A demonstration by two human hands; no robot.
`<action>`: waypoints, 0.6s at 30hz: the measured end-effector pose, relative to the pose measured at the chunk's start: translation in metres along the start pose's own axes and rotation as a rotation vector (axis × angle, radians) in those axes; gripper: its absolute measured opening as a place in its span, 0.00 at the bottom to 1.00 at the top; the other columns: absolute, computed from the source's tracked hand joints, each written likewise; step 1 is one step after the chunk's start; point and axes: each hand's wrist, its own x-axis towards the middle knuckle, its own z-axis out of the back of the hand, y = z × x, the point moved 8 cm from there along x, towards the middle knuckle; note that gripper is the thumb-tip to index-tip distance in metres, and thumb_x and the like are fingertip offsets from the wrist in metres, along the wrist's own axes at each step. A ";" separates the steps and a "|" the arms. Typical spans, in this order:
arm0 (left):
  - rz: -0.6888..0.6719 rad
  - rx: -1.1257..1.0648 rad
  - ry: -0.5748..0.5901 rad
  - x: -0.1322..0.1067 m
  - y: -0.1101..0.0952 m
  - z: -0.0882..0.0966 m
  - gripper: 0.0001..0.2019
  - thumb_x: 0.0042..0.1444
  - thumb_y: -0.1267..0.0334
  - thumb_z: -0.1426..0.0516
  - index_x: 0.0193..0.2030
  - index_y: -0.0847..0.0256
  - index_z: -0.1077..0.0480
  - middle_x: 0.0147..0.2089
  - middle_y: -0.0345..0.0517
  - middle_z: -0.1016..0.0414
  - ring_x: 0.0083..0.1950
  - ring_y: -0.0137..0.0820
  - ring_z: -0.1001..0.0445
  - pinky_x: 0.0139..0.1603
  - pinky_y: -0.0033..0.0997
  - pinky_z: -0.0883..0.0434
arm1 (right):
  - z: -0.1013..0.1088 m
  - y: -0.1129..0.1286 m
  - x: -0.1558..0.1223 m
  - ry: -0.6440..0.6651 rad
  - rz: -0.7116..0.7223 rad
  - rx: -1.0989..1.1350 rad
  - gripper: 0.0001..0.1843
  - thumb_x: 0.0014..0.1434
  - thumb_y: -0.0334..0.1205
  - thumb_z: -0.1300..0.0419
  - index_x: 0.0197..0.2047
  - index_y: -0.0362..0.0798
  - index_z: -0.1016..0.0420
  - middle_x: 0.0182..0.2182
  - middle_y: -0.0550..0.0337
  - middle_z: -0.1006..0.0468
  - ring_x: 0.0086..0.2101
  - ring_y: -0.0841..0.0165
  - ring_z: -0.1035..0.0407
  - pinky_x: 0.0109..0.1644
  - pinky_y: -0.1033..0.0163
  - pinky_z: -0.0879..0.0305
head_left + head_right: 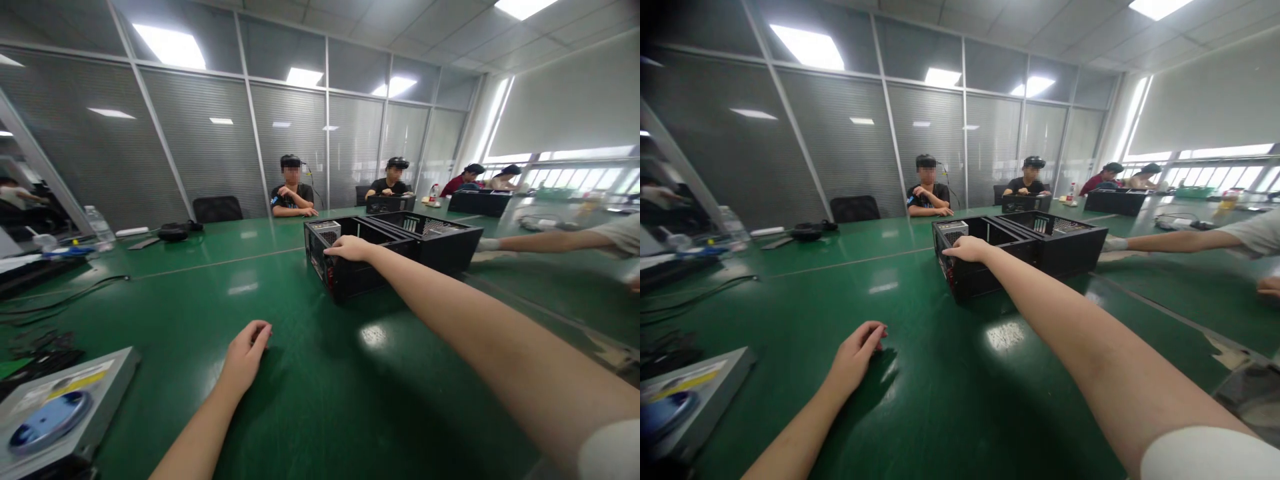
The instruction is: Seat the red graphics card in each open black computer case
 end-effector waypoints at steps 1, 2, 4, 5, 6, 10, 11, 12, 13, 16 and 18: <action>0.001 -0.007 -0.002 0.000 0.001 0.000 0.19 0.60 0.45 0.51 0.40 0.58 0.30 0.36 0.43 0.24 0.34 0.34 0.26 0.39 0.33 0.31 | -0.003 0.009 0.001 -0.007 0.023 -0.044 0.35 0.58 0.70 0.49 0.37 0.45 0.20 0.38 0.49 0.19 0.40 0.58 0.26 0.42 0.62 0.37; 0.003 -0.017 -0.005 0.000 0.002 0.000 0.19 0.60 0.45 0.51 0.40 0.59 0.30 0.36 0.44 0.24 0.34 0.34 0.26 0.39 0.33 0.31 | -0.004 0.017 0.000 -0.015 0.042 -0.096 0.37 0.57 0.72 0.51 0.39 0.46 0.20 0.39 0.48 0.19 0.41 0.56 0.26 0.43 0.61 0.36; 0.015 -0.045 -0.007 0.000 0.003 -0.001 0.18 0.60 0.46 0.50 0.40 0.59 0.30 0.36 0.44 0.24 0.34 0.34 0.26 0.38 0.32 0.30 | -0.006 0.028 -0.004 -0.010 0.081 -0.189 0.41 0.55 0.75 0.52 0.44 0.47 0.21 0.43 0.48 0.20 0.44 0.54 0.26 0.44 0.60 0.36; 0.021 -0.061 -0.011 0.000 0.004 -0.001 0.18 0.60 0.46 0.50 0.40 0.59 0.30 0.36 0.44 0.24 0.35 0.34 0.26 0.38 0.32 0.30 | -0.008 0.031 -0.007 0.009 0.097 -0.216 0.42 0.53 0.76 0.52 0.47 0.48 0.22 0.45 0.48 0.20 0.45 0.53 0.27 0.45 0.59 0.36; 0.025 -0.073 -0.015 0.000 0.004 -0.001 0.18 0.60 0.46 0.50 0.40 0.59 0.30 0.36 0.44 0.24 0.35 0.34 0.26 0.38 0.32 0.30 | -0.009 0.033 -0.010 0.034 0.110 -0.237 0.42 0.53 0.77 0.52 0.50 0.49 0.23 0.47 0.49 0.21 0.47 0.52 0.27 0.45 0.59 0.35; 0.018 -0.079 -0.020 -0.001 0.002 -0.001 0.17 0.60 0.48 0.49 0.39 0.59 0.29 0.35 0.43 0.24 0.34 0.33 0.27 0.37 0.31 0.30 | -0.009 0.035 -0.018 0.090 0.079 -0.337 0.40 0.55 0.73 0.51 0.55 0.50 0.27 0.52 0.47 0.23 0.50 0.51 0.29 0.49 0.56 0.35; 0.013 -0.081 -0.018 -0.001 0.002 -0.002 0.17 0.60 0.48 0.49 0.39 0.59 0.29 0.35 0.43 0.24 0.34 0.33 0.27 0.37 0.31 0.30 | -0.008 0.036 -0.020 0.087 0.062 -0.361 0.39 0.57 0.71 0.52 0.55 0.49 0.27 0.52 0.47 0.23 0.50 0.50 0.29 0.50 0.55 0.35; 0.008 -0.091 -0.020 -0.001 0.003 -0.001 0.16 0.60 0.48 0.49 0.39 0.59 0.29 0.35 0.42 0.25 0.34 0.33 0.27 0.37 0.31 0.30 | -0.007 0.039 -0.022 0.084 0.050 -0.380 0.37 0.59 0.69 0.52 0.54 0.48 0.27 0.52 0.46 0.23 0.50 0.50 0.28 0.50 0.55 0.35; 0.004 -0.107 -0.025 -0.001 0.004 -0.001 0.16 0.60 0.48 0.49 0.39 0.59 0.29 0.35 0.43 0.25 0.34 0.33 0.27 0.36 0.31 0.30 | -0.007 0.042 -0.025 0.085 0.043 -0.392 0.35 0.60 0.68 0.53 0.54 0.47 0.26 0.51 0.46 0.23 0.50 0.51 0.28 0.50 0.55 0.35; 0.012 -0.170 -0.057 0.000 0.012 0.002 0.16 0.60 0.48 0.48 0.40 0.59 0.30 0.35 0.43 0.25 0.35 0.33 0.27 0.35 0.31 0.30 | -0.007 0.057 -0.038 0.094 0.042 -0.408 0.33 0.62 0.64 0.53 0.51 0.45 0.25 0.49 0.45 0.22 0.49 0.51 0.28 0.50 0.55 0.35; 0.025 -0.202 -0.099 0.002 0.018 0.006 0.17 0.60 0.47 0.48 0.40 0.59 0.30 0.35 0.43 0.25 0.35 0.33 0.26 0.36 0.31 0.29 | -0.006 0.068 -0.052 0.094 0.049 -0.413 0.32 0.63 0.63 0.54 0.50 0.45 0.25 0.49 0.44 0.22 0.49 0.51 0.27 0.51 0.54 0.35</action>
